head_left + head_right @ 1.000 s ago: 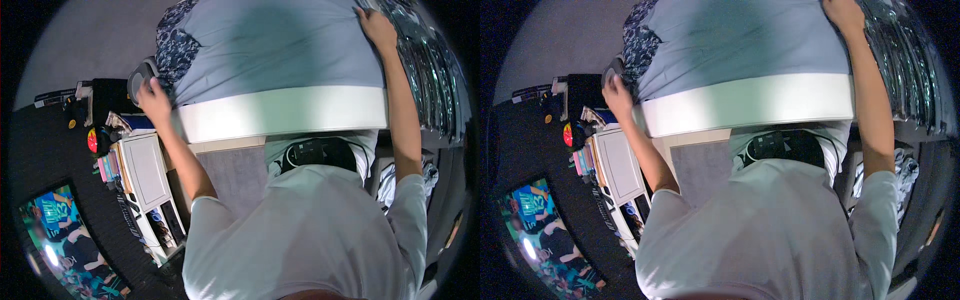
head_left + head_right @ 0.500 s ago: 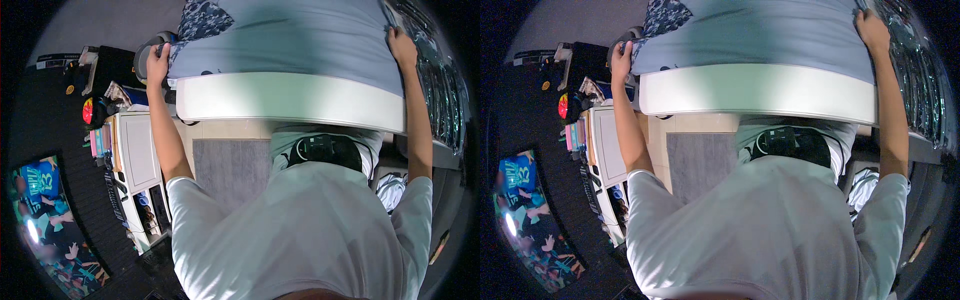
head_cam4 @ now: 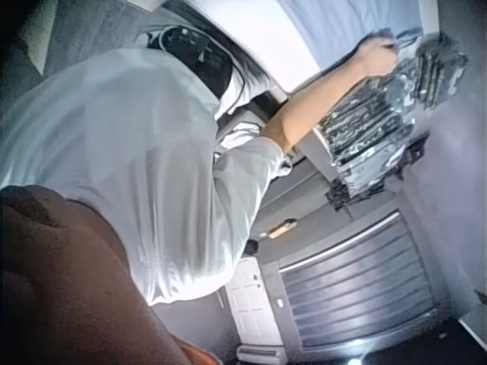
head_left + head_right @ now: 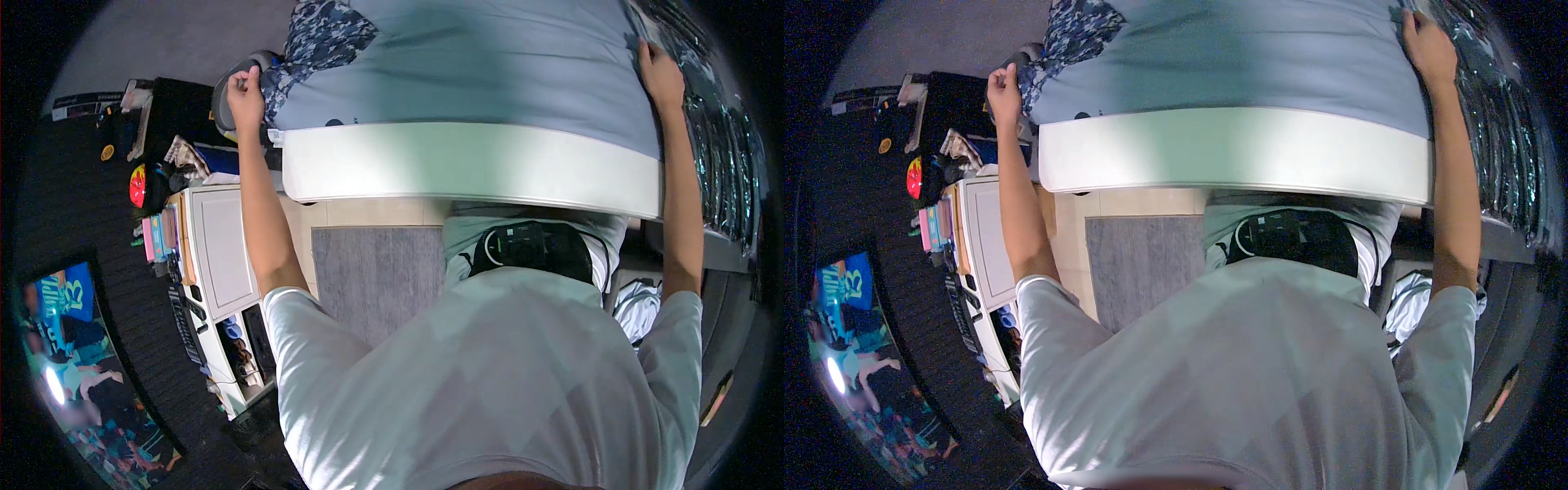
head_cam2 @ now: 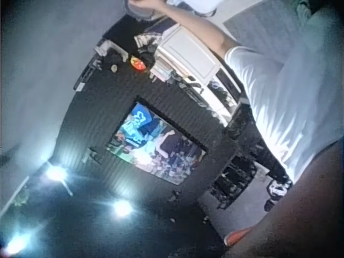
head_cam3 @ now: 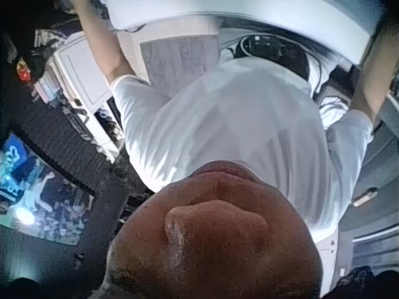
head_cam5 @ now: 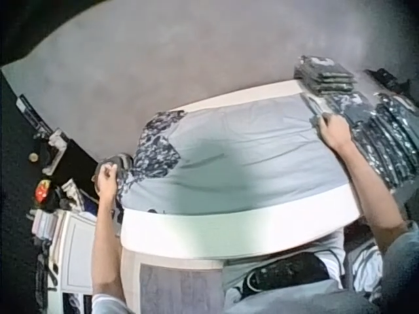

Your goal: Folding a gray and camouflage shirt on a table.

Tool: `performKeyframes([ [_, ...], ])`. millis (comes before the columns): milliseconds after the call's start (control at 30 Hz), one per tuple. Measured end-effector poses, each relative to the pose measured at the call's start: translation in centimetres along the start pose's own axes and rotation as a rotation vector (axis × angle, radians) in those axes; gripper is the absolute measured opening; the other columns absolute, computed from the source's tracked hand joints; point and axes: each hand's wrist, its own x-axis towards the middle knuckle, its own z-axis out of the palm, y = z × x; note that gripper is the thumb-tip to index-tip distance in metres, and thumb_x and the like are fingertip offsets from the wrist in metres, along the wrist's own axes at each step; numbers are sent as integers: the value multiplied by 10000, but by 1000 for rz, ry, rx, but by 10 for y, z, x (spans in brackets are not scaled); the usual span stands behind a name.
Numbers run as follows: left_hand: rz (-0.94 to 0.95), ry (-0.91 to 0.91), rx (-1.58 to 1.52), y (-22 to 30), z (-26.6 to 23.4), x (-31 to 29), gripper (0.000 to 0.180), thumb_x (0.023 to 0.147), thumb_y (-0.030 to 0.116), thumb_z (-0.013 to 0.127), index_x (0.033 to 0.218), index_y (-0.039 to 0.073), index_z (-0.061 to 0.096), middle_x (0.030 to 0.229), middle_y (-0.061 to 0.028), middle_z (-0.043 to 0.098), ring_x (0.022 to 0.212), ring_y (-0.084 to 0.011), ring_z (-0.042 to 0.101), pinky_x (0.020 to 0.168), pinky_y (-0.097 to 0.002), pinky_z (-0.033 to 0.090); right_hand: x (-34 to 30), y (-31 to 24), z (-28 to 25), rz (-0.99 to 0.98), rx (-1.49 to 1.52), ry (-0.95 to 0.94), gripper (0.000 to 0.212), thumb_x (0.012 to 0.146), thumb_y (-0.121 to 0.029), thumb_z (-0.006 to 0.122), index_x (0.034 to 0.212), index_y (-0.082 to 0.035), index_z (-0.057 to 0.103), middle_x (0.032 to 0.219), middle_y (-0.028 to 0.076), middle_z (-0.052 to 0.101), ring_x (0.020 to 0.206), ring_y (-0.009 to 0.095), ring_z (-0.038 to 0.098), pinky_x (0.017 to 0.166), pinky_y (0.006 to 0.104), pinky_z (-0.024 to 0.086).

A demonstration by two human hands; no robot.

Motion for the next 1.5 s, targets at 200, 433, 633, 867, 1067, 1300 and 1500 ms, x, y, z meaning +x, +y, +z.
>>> performKeyframes([
  [200,5,-380,670,25,-4,1,294,949,344,669,1016,60,692,955,-205,731,925,-348,713,820,-405,518,-3,6,-6,19,34,15,623,983,-615,393,1251,-129,676,1106,270,688,1091,445,638,949,502,495],
  [433,368,-400,547,150,61,-60,153,912,168,667,993,55,730,983,-168,711,906,-342,683,801,-423,526,-13,-16,-26,-125,32,67,480,995,-463,505,1165,-53,688,1124,273,672,1103,431,633,935,485,506],
  [633,686,-752,196,258,142,-160,206,849,153,764,1021,44,736,949,-125,711,875,-292,674,777,-378,528,-87,-32,-92,-514,354,107,177,900,-105,619,1039,-2,661,1062,210,640,1051,379,612,914,431,497],
  [867,707,-874,95,299,203,-196,269,854,267,750,1020,56,729,955,-97,687,901,-296,650,781,-402,522,-157,12,-126,-522,178,-209,419,762,87,617,1168,3,677,1247,234,631,1170,403,591,1035,421,469],
  [1067,615,-1055,135,303,220,-201,216,864,223,741,990,48,737,911,-113,680,814,-298,648,738,-401,518,-164,27,-115,-424,174,-167,260,817,31,650,1074,20,685,1075,176,643,1057,389,605,928,434,498],
  [1300,635,-1066,70,312,205,-216,144,875,186,723,943,62,745,856,-100,662,769,-275,634,685,-384,515,-175,27,-139,-384,108,-234,137,832,-49,676,949,23,682,1022,178,628,990,391,609,879,448,510],
  [1500,623,-967,90,321,217,-226,126,872,156,715,948,57,735,851,-75,637,794,-275,608,705,-401,504,-170,5,-121,-520,239,-118,439,935,-255,640,1280,11,585,1398,199,531,1291,423,491,1069,442,424],
])
